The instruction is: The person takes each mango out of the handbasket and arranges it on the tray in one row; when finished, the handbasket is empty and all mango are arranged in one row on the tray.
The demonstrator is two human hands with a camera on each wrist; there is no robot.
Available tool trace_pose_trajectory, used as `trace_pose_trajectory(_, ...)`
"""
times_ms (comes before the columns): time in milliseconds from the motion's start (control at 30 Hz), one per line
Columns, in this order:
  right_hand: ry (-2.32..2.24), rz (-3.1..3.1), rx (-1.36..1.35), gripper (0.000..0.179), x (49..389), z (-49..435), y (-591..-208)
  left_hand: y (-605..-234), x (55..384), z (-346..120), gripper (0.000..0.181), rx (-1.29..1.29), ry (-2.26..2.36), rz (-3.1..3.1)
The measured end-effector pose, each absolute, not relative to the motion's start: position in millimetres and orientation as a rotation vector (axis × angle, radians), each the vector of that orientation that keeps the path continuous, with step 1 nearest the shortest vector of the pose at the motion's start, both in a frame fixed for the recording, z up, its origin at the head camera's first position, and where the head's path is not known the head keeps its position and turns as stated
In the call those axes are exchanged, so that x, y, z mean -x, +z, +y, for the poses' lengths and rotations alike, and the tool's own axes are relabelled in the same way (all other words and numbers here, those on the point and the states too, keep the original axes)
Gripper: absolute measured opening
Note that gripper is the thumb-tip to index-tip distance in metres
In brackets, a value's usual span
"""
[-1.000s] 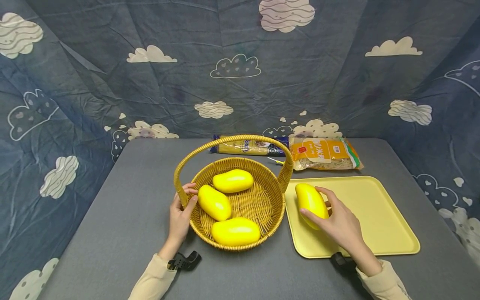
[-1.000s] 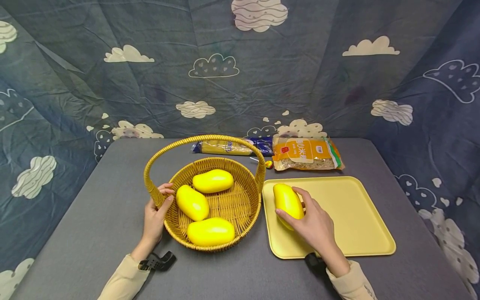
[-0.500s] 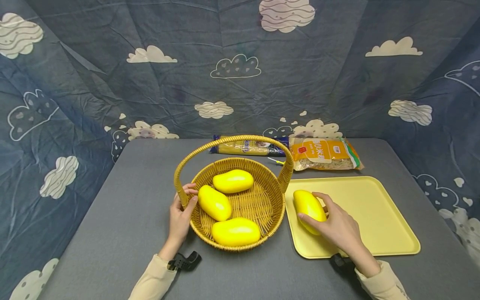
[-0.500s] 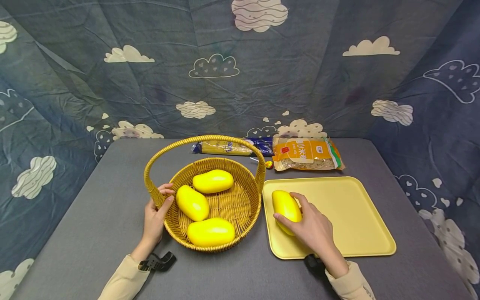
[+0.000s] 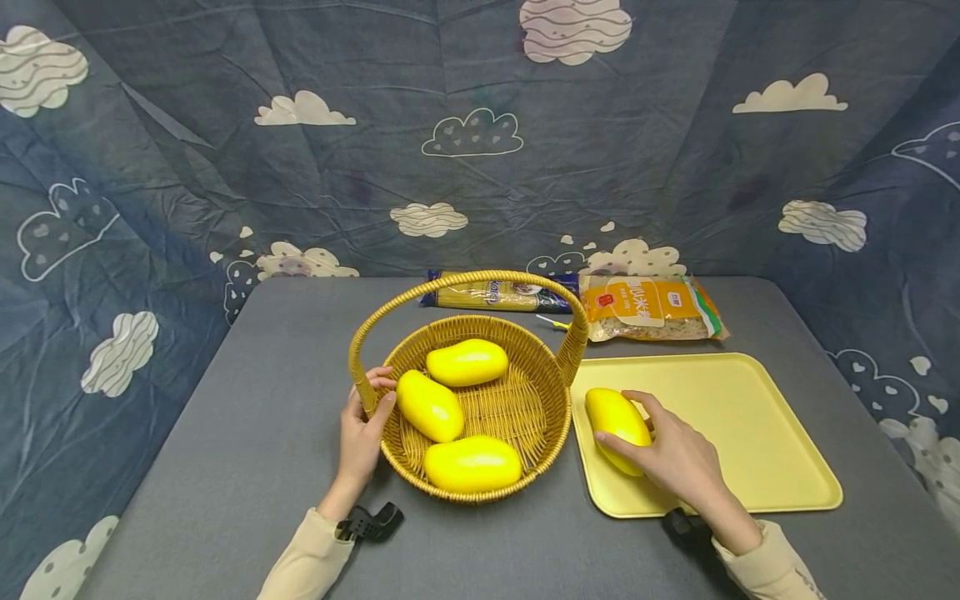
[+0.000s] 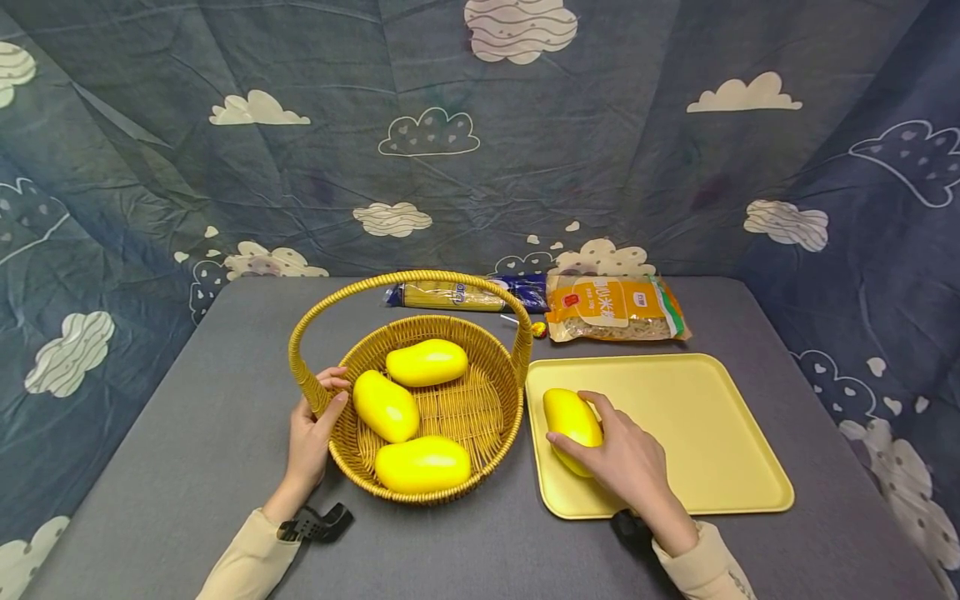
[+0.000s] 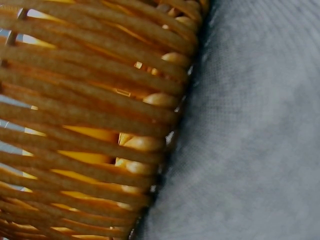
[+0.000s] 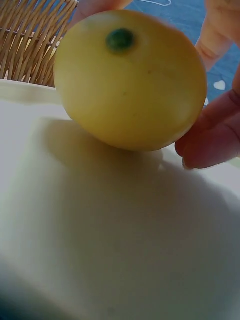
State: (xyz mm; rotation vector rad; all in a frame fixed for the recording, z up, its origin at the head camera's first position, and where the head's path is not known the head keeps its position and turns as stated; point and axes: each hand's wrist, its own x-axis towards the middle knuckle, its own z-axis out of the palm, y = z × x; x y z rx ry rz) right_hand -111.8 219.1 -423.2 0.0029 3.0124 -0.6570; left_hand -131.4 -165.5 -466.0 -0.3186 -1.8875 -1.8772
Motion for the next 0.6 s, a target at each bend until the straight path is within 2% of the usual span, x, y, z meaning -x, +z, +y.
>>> trace_pose_trajectory(600,-0.545,3.026,0.002,0.09,106.1,217.0,-422.0,-464.4,130.1,-166.2,0.013,0.282,-1.895,-1.911)
